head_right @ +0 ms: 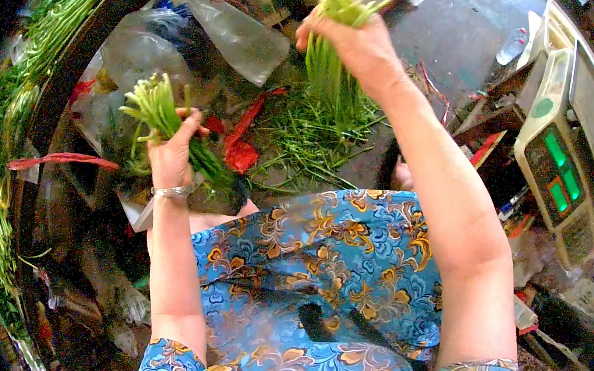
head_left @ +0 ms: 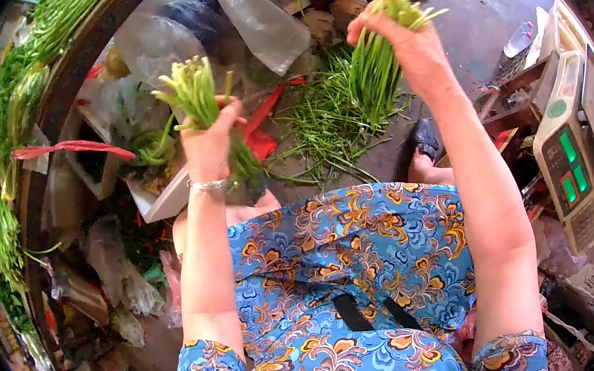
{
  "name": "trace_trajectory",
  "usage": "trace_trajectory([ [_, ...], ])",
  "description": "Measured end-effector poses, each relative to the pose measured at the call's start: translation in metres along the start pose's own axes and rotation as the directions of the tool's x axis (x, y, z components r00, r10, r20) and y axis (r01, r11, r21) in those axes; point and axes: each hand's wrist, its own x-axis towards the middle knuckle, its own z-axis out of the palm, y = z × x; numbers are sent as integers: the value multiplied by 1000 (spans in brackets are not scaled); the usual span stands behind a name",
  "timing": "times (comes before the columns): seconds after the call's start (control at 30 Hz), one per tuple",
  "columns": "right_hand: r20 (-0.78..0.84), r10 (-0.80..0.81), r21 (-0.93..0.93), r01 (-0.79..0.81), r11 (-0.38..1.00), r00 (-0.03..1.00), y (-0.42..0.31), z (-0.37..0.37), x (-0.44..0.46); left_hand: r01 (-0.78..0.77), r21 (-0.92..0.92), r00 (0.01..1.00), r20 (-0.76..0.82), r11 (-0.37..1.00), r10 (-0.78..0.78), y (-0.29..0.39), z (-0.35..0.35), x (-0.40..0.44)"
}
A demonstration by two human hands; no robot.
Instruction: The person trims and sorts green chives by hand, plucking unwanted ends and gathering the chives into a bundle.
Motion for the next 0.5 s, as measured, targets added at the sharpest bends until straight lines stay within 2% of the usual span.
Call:
trace_trajectory([
  [0.07,51,201,-60,-198,978,978,7,18,-6,112,-98,984,148,989,-97,6,12,-6],
  [0.1,81,220,-56,-215,975,972,2,31,-11,109,-105,973,213,988,-85,5,15,-6],
  [0.13,179,163,-42,-157,987,970,9,38,-10,107,-113,958,278,988,-72,4,18,-6],
  [0.2,259,219,-50,-214,976,941,13,50,-16,139,-110,949,300,984,-100,6,24,-11],
  [0.33,340,175,58,-206,977,924,17,70,-22,82,-110,944,328,991,-41,14,44,-20],
  [0.4,326,147,37,-167,985,934,16,72,-23,144,-146,927,366,979,-81,15,50,-22],
  [0.43,321,180,35,-202,979,930,14,71,-22,98,-110,920,389,989,-48,14,47,-20],
  [0.5,252,209,54,-230,972,945,15,65,-18,143,-107,924,370,984,-94,10,39,-17],
])
